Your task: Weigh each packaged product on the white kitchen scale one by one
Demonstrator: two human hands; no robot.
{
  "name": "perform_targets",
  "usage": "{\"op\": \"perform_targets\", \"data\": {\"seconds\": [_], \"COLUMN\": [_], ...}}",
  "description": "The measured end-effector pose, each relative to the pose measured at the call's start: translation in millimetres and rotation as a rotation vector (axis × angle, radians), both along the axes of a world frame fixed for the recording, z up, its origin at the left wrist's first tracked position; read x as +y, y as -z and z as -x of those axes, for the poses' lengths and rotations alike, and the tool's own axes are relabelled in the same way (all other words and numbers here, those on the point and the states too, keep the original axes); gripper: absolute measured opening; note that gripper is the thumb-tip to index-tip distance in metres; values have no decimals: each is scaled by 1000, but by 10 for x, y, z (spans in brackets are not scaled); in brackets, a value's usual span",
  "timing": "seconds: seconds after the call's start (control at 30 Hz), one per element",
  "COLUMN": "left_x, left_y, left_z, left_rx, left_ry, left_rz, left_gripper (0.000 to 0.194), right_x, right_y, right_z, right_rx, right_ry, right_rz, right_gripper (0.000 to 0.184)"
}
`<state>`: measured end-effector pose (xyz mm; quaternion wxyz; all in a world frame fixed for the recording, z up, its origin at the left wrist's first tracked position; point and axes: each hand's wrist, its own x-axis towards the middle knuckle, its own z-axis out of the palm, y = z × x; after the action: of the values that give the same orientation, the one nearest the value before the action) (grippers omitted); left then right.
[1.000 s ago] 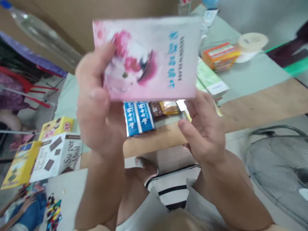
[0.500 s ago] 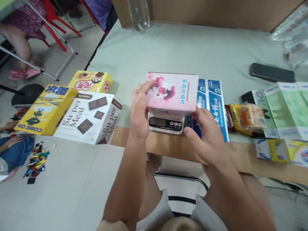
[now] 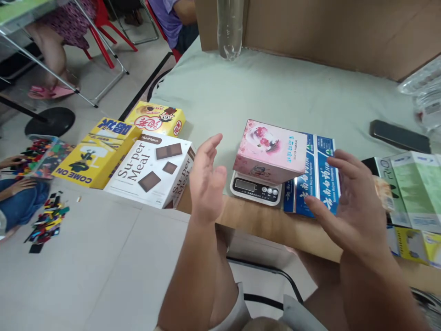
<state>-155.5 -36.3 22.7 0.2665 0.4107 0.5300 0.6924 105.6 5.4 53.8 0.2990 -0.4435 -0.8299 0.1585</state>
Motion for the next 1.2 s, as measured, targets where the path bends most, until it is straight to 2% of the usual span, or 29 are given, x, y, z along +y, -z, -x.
{"op": "perform_targets", "data": {"seconds": [0.07, 0.13, 0.23, 0.37, 0.47, 0.53, 0.7, 0.8, 0.9, 1.07, 1.2], "left_x": [-115, -233, -363, -412, -417, -427, -458, -466, -461, -467, -522], "left_y": [-139, -248, -319, -296, -254, -222, -160, -154, -150, -161, -221], "left_z": [68, 181, 362, 489, 533, 572, 675, 693, 690, 703, 731], "left_rx": [29, 71, 146, 162, 189, 182, 9, -54, -117, -160, -104], "left_ry": [-24, -32, -79, -190, -237, -265, -246, -246, -274, -271, -220], "left_rz": [-9, -12, -25, -34, -28, -21, 0, -2, 3, 77, 179], "left_gripper": [58, 50, 37, 27, 20, 17, 20, 15, 12, 13, 12], "right_x": [135, 322, 629, 918, 991, 983, 922, 990, 1140, 1305, 1310], "right_y": [-79, -119, -133, -198, -276, -310, -349, -380, -371, -177, -10], "right_z": [53, 116, 199, 328, 439, 490, 622, 917, 1429, 2262, 2474], "right_rx": [-60, -155, -297, -359, -395, -424, -408, -359, -331, -432, -454], "right_ry": [-18, -59, -113, -254, -341, -347, -281, -252, -271, -261, -303], "right_rz": [-32, -32, 15, 106, 150, 149, 51, -27, -49, 107, 191], "right_gripper": [71, 80, 96, 108, 108, 104, 90, 87, 91, 100, 99]}}
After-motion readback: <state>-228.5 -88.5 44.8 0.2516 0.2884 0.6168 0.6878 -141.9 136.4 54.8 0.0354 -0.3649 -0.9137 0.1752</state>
